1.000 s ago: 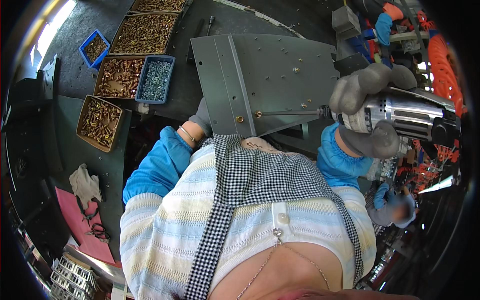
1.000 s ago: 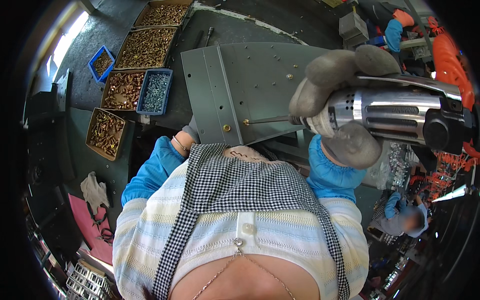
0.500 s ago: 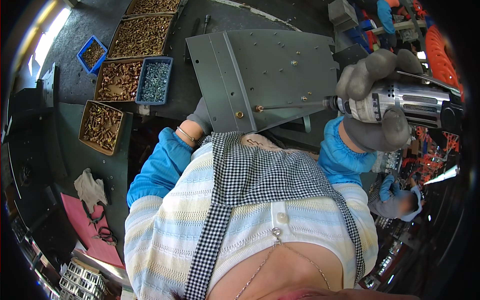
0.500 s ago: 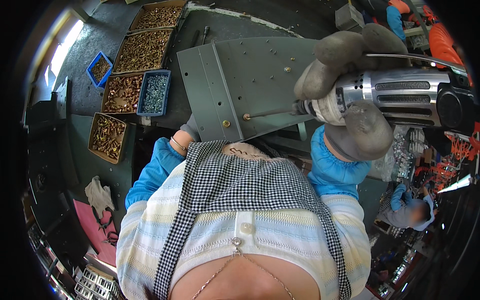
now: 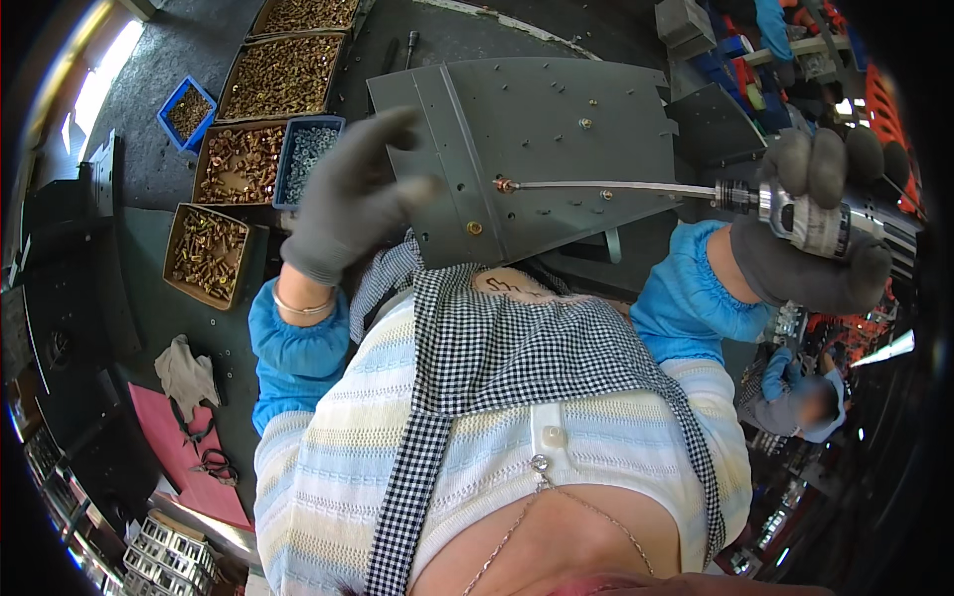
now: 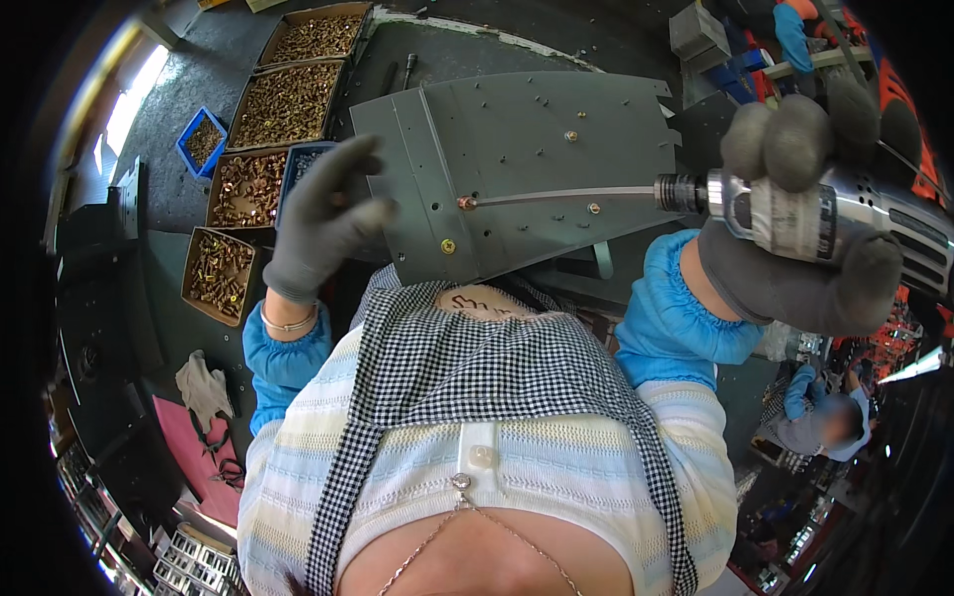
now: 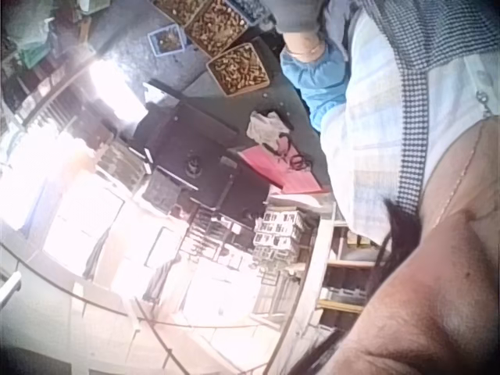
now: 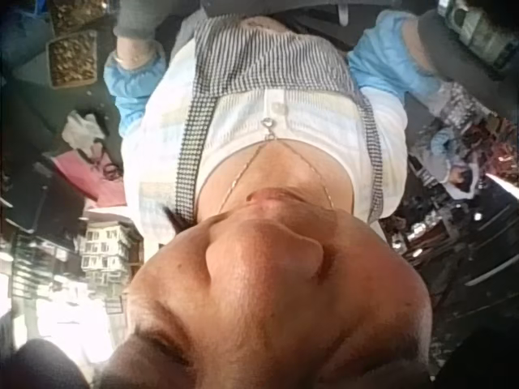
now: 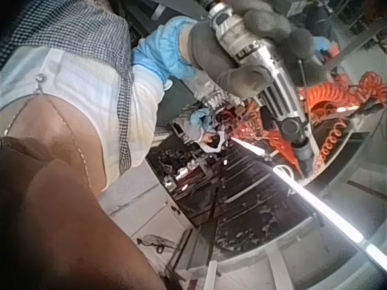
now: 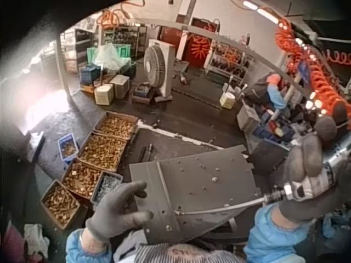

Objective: The recorder uses a power screwdriver to assemble metal plates and components on a fabrication floor.

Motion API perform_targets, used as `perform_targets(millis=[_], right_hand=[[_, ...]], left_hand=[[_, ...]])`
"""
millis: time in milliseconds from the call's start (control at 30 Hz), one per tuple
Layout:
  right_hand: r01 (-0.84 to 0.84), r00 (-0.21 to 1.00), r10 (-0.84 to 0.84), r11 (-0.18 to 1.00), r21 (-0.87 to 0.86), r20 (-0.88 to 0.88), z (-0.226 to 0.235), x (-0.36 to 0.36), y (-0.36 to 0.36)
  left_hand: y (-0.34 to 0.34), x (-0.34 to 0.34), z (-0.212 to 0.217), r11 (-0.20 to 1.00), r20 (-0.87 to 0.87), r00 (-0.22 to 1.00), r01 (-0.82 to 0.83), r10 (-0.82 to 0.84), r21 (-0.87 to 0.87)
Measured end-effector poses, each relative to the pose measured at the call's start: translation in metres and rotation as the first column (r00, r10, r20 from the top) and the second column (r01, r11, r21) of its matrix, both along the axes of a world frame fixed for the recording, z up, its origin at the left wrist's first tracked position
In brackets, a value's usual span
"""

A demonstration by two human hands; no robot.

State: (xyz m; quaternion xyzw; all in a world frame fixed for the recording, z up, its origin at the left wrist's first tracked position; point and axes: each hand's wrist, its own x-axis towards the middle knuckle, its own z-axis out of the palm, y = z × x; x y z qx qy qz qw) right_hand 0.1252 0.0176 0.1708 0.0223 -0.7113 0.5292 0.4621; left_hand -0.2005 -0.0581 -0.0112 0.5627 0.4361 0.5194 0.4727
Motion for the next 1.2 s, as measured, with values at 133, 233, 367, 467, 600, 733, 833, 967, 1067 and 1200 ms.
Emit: perform_targets(millis=[133,233,367,467,600,733,833,967,1067,1200], right_hand=[[0.149,0.961,-0.157,0.988,-0.052,-0.228,-0.009,-0.001,-0.008],[0.174,0.932,-0.208,0.975,-0.136,-0.298,-0.014,0.003,-0.016],[0.188,0.945,-0.233,0.961,-0.202,-0.229,-0.029,0.000,-0.018],[0.047,0.992,-0.057,0.994,-0.095,-0.110,-0.037,-0.022,-0.008],[0.082,0.988,-0.094,0.992,-0.097,-0.122,-0.059,-0.045,-0.006],[-0.007,0.997,0.003,0.999,-0.048,-0.076,-0.059,-0.051,0.000],[-0.196,0.981,0.196,0.980,-0.012,-0.010,-0.049,-0.059,0.005],[-0.276,0.956,0.271,0.960,0.036,0.108,-0.041,-0.072,-0.004],[-0.229,0.962,0.221,0.973,0.033,0.163,-0.038,-0.077,-0.013],[-0.314,0.919,0.302,0.949,0.006,0.255,-0.038,-0.083,-0.010]], left_hand=[[0.016,0.040,0.013,0.874,-0.384,0.909,0.314,-0.163,0.371],[0.014,0.043,-0.001,0.882,-0.547,0.800,0.418,-0.245,0.217],[-0.005,0.015,-0.041,0.966,0.184,0.982,0.003,0.046,-0.257],[-0.012,-0.015,-0.075,0.909,0.714,0.691,0.221,0.110,-0.353],[-0.028,-0.005,-0.131,0.798,0.692,0.651,0.215,0.312,-0.562],[-0.029,0.018,-0.125,0.793,0.342,0.936,0.268,-0.081,-0.547],[-0.019,0.035,-0.138,0.960,-0.207,0.953,0.175,-0.220,-0.216],[0.003,0.044,-0.147,0.952,-0.716,0.698,0.239,-0.032,0.191],[0.009,0.050,-0.158,0.949,-0.777,0.629,0.229,0.026,0.216],[0.010,0.054,-0.159,0.938,-0.715,0.695,0.188,0.081,0.290]])
